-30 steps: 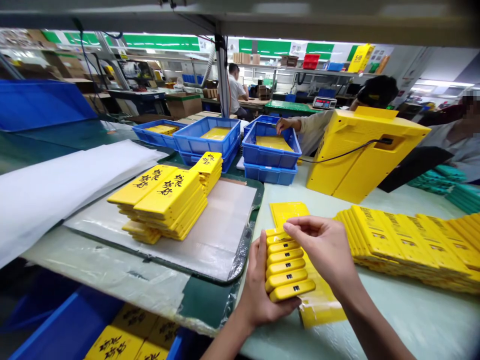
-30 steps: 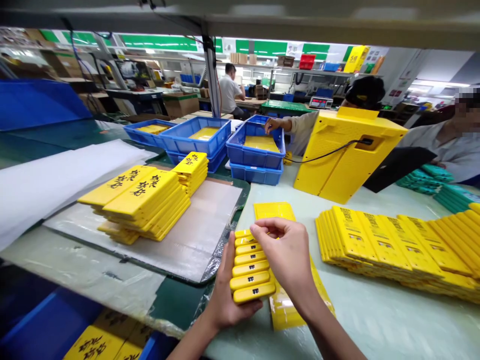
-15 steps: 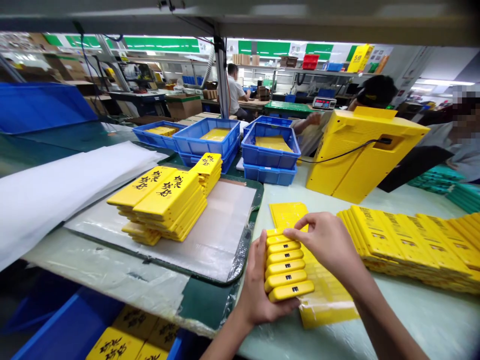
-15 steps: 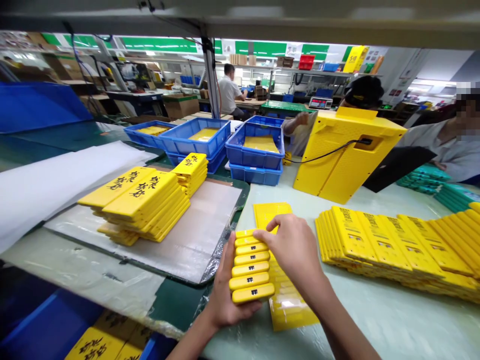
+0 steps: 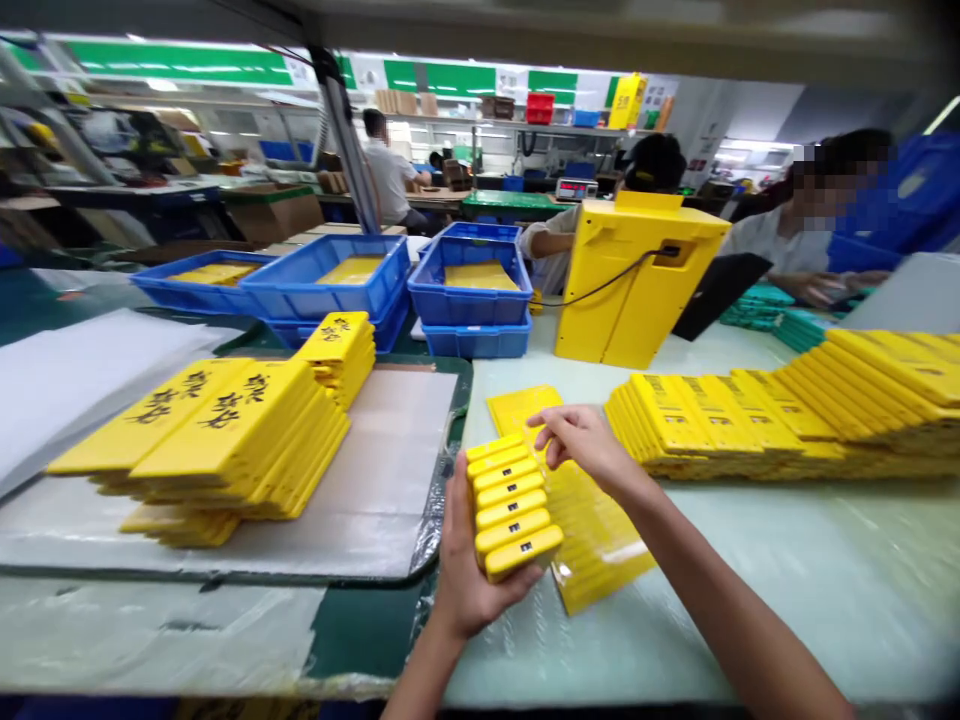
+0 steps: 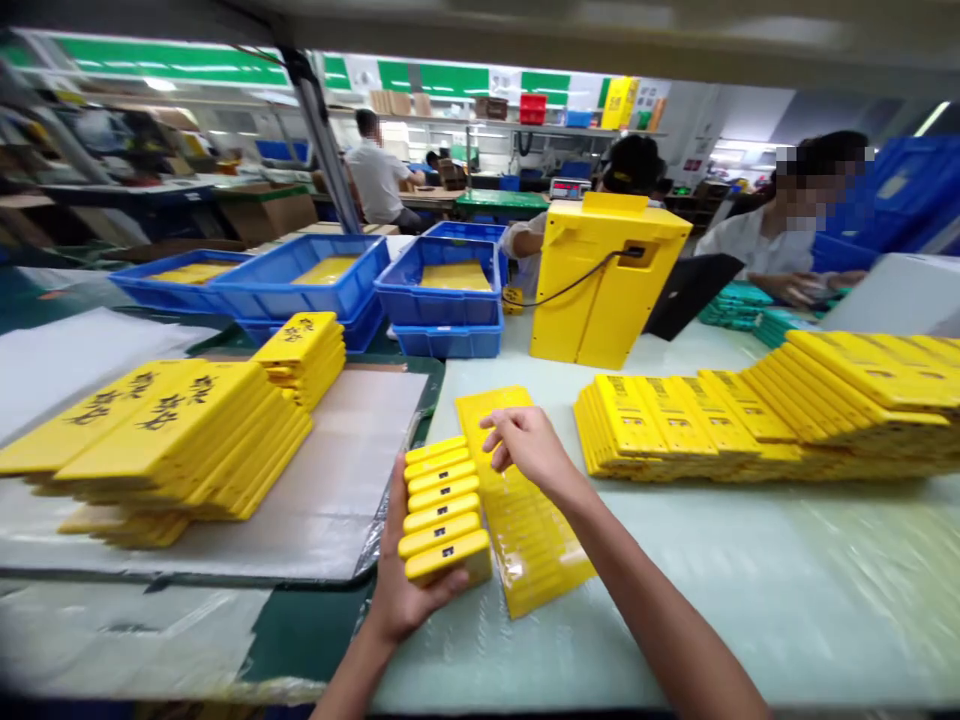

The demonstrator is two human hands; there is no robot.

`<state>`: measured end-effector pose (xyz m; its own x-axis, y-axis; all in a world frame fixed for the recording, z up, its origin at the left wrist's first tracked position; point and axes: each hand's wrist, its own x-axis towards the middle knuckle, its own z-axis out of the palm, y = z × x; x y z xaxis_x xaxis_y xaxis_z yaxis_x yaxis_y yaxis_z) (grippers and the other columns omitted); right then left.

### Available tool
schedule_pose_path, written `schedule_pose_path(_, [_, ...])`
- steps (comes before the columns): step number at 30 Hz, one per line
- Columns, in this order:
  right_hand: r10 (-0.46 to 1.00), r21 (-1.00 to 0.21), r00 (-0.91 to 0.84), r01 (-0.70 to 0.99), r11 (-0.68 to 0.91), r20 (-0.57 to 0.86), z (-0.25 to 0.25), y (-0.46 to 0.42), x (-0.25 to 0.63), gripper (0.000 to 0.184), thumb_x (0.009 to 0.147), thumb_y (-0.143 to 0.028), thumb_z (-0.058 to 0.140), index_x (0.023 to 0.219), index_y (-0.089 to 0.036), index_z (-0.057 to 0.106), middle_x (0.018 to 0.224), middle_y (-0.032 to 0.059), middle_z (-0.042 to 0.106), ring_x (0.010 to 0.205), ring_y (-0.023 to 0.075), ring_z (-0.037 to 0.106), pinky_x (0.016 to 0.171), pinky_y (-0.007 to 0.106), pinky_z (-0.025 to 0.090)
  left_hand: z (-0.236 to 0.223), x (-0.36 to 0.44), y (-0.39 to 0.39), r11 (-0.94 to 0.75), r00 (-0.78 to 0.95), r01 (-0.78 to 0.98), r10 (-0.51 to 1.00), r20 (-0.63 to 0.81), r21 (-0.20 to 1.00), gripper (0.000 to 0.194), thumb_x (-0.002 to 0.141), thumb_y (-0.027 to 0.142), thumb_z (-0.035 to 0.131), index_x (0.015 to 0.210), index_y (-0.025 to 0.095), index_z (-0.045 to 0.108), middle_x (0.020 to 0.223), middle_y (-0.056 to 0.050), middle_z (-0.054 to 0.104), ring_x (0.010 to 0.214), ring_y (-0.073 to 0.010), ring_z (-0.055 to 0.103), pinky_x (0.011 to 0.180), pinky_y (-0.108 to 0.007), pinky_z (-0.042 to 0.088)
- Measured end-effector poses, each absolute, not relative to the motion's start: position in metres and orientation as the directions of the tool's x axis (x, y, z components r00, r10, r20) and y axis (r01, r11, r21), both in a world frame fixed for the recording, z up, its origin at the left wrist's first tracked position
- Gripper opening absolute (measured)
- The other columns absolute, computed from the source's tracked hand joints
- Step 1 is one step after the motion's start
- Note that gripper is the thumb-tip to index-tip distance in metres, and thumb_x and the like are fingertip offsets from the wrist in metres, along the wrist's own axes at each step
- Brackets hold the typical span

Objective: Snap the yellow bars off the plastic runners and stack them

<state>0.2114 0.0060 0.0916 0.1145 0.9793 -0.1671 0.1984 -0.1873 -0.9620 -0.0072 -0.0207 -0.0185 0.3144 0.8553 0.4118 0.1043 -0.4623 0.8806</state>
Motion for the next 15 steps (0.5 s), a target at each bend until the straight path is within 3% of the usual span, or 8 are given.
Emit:
schedule_pose_path(2, [0.962, -0.913, 0.235, 0.344, -0.217, -0.14, 0.084, -0.023, 0.235, 0.033, 0.093, -0.04, 0.06, 0.076, -0.013, 0.067, 0.073, 0.0057, 0.067, 0.059, 0.0144, 0.061, 0.06, 0.026, 0.044, -0.018, -0.008, -0.02, -0.475, 0.318, 0.107, 0.849, 0.423, 0.873, 0.126, 0.079, 0.069, 0.08, 0.171, 0.038, 0.0, 0.172, -0.016, 0.027, 0.154, -0.0451, 0.038, 0.123, -0.074, 0.029])
schedule_pose_path(4, [0.938, -0.713, 0.334, 0.635, -0.296, -0.092, 0.068, -0.061, 0.255, 0.031, 0.094, -0.033, 0.057, 0.072, -0.015, 0.069, 0.074, 0.0079, 0.07, 0.072, 0.0218, 0.067, 0.068, 0.031, 0.044, -0.017, -0.009, -0.02, -0.484, 0.322, 0.119, 0.845, 0.427, 0.867, 0.124, 0.08, 0.068, 0.08, 0.171, 0.041, 0.0, 0.172, -0.014, 0.028, 0.154, -0.0457, 0.037, 0.123, -0.076, 0.026])
schedule_pose_path(5, [0.911, -0.621, 0.406, 0.695, -0.362, -0.077, 0.057, -0.08, 0.262, 0.028, 0.094, -0.027, 0.054, 0.077, -0.015, 0.073, 0.082, 0.0093, 0.074, 0.08, 0.0252, 0.07, 0.073, 0.033, 0.045, -0.017, -0.009, -0.02, -0.493, 0.318, 0.128, 0.842, 0.435, 0.86, 0.125, 0.079, 0.068, 0.081, 0.171, 0.041, 0.0, 0.171, -0.014, 0.03, 0.153, -0.0467, 0.038, 0.122, -0.077, 0.027])
schedule_pose_path(7, [0.85, -0.521, 0.523, 0.709, -0.476, -0.065, 0.032, -0.112, 0.266, 0.028, 0.095, -0.02, 0.052, 0.088, -0.013, 0.078, 0.092, 0.0116, 0.077, 0.091, 0.0292, 0.071, 0.082, 0.037, 0.046, -0.016, -0.01, -0.02, -0.493, 0.319, 0.132, 0.842, 0.434, 0.86, 0.127, 0.078, 0.067, 0.082, 0.171, 0.041, -0.001, 0.169, -0.013, 0.034, 0.152, -0.0473, 0.04, 0.121, -0.077, 0.03])
schedule_pose_path(11, [0.796, -0.523, 0.606, 0.676, -0.519, -0.007, -0.008, -0.136, 0.243, 0.028, 0.097, -0.015, 0.052, 0.104, -0.009, 0.078, 0.1, 0.0129, 0.073, 0.089, 0.0264, 0.07, 0.086, 0.036, 0.048, -0.015, -0.011, -0.019, -0.44, 0.334, 0.095, 0.859, 0.388, 0.893, 0.128, 0.08, 0.06, 0.083, 0.17, 0.043, -0.005, 0.167, -0.01, 0.04, 0.148, -0.0421, 0.049, 0.121, -0.067, 0.042])
schedule_pose_path(15, [0.778, -0.424, 0.625, 0.723, -0.545, 0.067, -0.013, -0.131, 0.219, 0.031, 0.102, -0.013, 0.046, 0.104, -0.011, 0.076, 0.102, 0.0136, 0.067, 0.092, 0.0264, 0.067, 0.084, 0.036, 0.047, -0.015, -0.012, -0.018, -0.466, 0.35, 0.103, 0.844, 0.406, 0.879, 0.132, 0.078, 0.057, 0.086, 0.171, 0.039, -0.007, 0.163, -0.012, 0.045, 0.145, -0.0421, 0.052, 0.118, -0.062, 0.047])
